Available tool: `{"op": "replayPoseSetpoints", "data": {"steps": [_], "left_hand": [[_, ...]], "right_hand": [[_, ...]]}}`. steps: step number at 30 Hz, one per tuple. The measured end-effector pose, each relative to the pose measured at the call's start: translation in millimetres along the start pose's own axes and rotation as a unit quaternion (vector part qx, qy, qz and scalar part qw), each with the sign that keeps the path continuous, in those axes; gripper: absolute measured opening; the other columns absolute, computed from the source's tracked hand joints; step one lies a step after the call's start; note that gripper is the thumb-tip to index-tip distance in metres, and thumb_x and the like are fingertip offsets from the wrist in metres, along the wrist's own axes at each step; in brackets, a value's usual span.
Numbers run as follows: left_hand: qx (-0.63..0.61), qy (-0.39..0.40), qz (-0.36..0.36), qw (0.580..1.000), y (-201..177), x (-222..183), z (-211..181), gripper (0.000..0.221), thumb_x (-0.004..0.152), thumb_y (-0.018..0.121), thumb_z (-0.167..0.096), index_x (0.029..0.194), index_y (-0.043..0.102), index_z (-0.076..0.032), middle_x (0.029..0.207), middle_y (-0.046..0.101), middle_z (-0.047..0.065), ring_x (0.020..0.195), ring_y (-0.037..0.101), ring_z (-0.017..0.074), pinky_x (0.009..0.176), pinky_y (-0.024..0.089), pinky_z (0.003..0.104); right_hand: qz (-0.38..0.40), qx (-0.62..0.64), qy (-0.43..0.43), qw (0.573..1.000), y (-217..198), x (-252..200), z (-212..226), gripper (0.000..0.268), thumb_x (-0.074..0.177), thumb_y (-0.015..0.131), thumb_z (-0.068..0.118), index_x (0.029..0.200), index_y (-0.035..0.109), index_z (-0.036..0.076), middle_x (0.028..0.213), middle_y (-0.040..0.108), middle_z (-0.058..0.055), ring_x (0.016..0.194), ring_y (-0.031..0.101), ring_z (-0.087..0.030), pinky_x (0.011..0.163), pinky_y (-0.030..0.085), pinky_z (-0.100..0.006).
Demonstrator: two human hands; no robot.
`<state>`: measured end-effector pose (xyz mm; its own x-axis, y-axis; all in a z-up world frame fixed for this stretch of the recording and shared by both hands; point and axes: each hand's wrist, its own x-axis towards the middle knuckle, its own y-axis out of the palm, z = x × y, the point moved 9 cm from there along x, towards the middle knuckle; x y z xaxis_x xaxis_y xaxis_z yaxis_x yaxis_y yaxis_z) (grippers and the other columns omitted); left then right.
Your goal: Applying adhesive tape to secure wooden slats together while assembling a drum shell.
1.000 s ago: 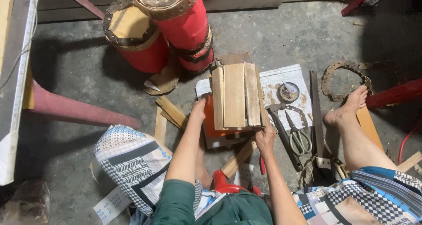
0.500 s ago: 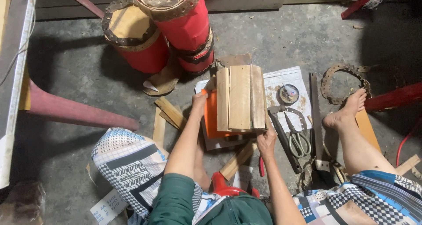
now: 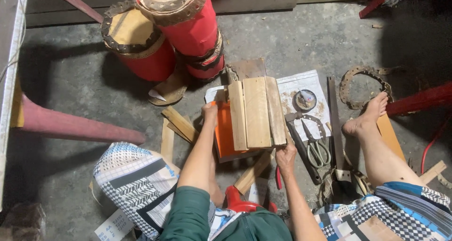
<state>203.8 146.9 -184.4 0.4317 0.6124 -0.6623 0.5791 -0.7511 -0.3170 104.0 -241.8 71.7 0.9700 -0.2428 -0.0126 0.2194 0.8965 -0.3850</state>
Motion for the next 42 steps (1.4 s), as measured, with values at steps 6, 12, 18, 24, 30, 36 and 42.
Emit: {"op": "replayPoseSetpoints", "data": {"steps": [6,12,18,24,30,36,42], "left_hand": [[-0.146,0.069,0.095,0.982,-18,-79,-27,0.042,0.097,0.071,-0.022,0.134,0.064,-0.003,0.131,0.065,0.018,0.126,0.057,0.0257,0.106,0.045,0.046],[0.275,0.177,-0.033,0.945,-69,-147,-97,0.062,0.088,0.07,-0.009,0.146,0.048,-0.02,0.147,0.044,0.022,0.14,0.038,0.0446,0.107,0.044,0.058],[0.386,0.289,0.128,0.866,-17,-158,-137,0.078,0.095,0.052,0.002,0.16,0.027,-0.033,0.166,0.022,0.013,0.155,0.012,0.0418,0.12,0.026,0.062],[0.411,0.456,0.112,0.781,-28,-191,-180,0.057,0.089,0.056,-0.003,0.141,0.038,-0.019,0.158,0.043,0.012,0.153,0.025,0.0378,0.117,0.016,0.073],[0.517,0.512,0.152,0.669,-44,-154,-151,0.076,0.078,0.059,-0.028,0.148,0.03,-0.018,0.121,0.053,0.011,0.122,0.056,0.0326,0.118,0.026,0.066],[0.509,0.366,0.258,0.735,-74,-240,-162,0.088,0.087,0.051,-0.041,0.16,0.006,-0.02,0.139,0.055,0.029,0.127,0.056,0.0499,0.109,0.039,0.065],[0.407,0.239,0.3,0.829,-96,-299,-180,0.095,0.086,0.054,-0.06,0.164,0.009,-0.029,0.155,0.044,0.022,0.14,0.046,0.0432,0.116,0.036,0.06]], "right_hand": [[-0.007,0.004,0.042,0.999,13,11,-250,0.02,0.093,0.067,0.009,0.108,0.08,0.009,0.092,0.076,-0.014,0.093,0.069,-0.023,0.089,0.052,-0.049],[-0.019,0.014,0.054,0.998,7,10,-208,0.025,0.09,0.059,0.001,0.105,0.079,0.002,0.087,0.072,-0.021,0.088,0.064,-0.024,0.084,0.05,-0.052],[-0.014,0.007,0.05,0.999,3,17,-251,0.021,0.089,0.059,-0.001,0.099,0.078,-0.003,0.081,0.07,-0.023,0.083,0.061,-0.024,0.079,0.051,-0.05],[-0.009,0.012,0.065,0.998,2,12,-212,0.021,0.085,0.059,0.003,0.094,0.078,-0.001,0.078,0.07,-0.019,0.079,0.057,-0.02,0.076,0.05,-0.049],[-0.022,-0.012,0.051,0.998,-2,5,-168,0.023,0.082,0.055,0.001,0.095,0.073,-0.007,0.076,0.063,-0.026,0.08,0.055,-0.023,0.072,0.047,-0.044],[-0.033,0.003,0.077,0.996,11,-10,-161,0.023,0.086,0.058,0.003,0.102,0.075,0.0,0.088,0.072,-0.02,0.09,0.068,-0.032,0.085,0.052,-0.051],[-0.034,-0.018,0.092,0.995,25,-15,-259,0.023,0.093,0.059,0.004,0.109,0.074,-0.003,0.095,0.072,-0.027,0.097,0.069,-0.042,0.084,0.048,-0.059]]}}
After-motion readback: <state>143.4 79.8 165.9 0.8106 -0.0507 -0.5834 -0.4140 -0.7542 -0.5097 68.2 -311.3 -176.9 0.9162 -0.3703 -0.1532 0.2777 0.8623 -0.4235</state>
